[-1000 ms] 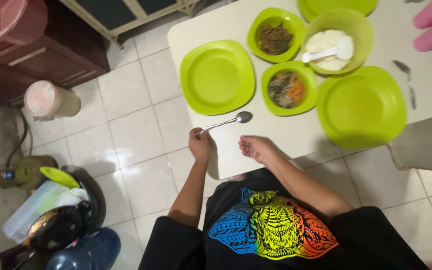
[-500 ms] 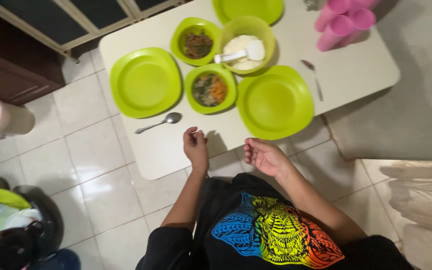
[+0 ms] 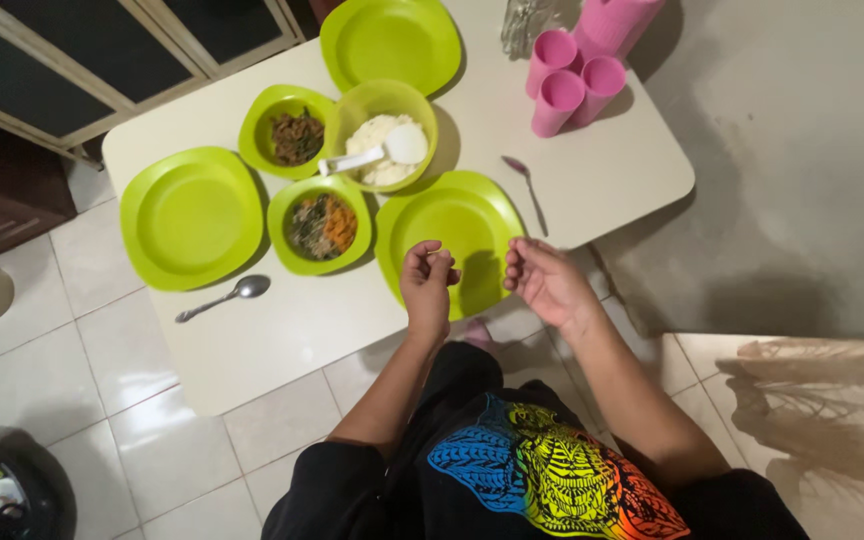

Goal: The person sets a dining table by placing spoons next to green plates and pouring water from a pink pitcher into pink cups. The person arranges the cutlery and cups around bowls of food on a white table.

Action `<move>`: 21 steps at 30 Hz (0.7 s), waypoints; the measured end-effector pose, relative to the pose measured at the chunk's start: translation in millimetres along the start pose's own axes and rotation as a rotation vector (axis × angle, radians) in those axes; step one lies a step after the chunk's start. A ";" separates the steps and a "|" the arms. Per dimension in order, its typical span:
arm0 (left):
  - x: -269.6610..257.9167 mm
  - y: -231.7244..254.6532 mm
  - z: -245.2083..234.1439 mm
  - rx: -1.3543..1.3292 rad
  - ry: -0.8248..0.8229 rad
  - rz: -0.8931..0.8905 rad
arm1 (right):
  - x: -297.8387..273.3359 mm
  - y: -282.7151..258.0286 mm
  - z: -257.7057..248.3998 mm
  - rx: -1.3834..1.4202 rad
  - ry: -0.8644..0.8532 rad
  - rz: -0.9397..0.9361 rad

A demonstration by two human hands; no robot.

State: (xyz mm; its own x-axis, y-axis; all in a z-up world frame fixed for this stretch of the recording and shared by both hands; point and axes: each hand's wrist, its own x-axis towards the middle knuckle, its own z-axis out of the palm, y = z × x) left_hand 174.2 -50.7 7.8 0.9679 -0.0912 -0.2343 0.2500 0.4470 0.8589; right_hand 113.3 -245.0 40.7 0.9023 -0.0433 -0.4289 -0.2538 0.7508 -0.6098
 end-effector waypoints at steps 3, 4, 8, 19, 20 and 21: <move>22.3 -5.2 35.6 -0.015 -0.008 -0.018 | 25.2 -47.7 -0.8 -0.019 0.012 -0.043; 30.7 -7.3 49.4 -0.012 0.005 -0.031 | 34.0 -62.9 -0.7 -0.050 0.024 -0.065; 53.1 -19.8 96.9 0.008 -0.001 -0.100 | 69.2 -109.8 -8.1 -0.164 0.065 -0.141; 109.7 -40.8 187.5 -0.076 0.013 -0.137 | 240.0 -184.1 -28.3 -0.159 0.067 -0.141; 115.2 -39.6 192.5 -0.061 0.036 -0.132 | 259.8 -192.1 -30.2 -0.169 0.100 -0.130; 119.5 -38.7 198.1 -0.047 0.060 -0.128 | 278.3 -199.7 -31.7 -0.179 0.132 -0.120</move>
State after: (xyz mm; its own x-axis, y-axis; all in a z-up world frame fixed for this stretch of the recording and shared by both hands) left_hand 285.4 -255.1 36.7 0.9245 -0.0973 -0.3685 0.3683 0.4768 0.7981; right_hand 404.1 -427.8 22.0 0.8793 -0.2195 -0.4226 -0.2163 0.6066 -0.7650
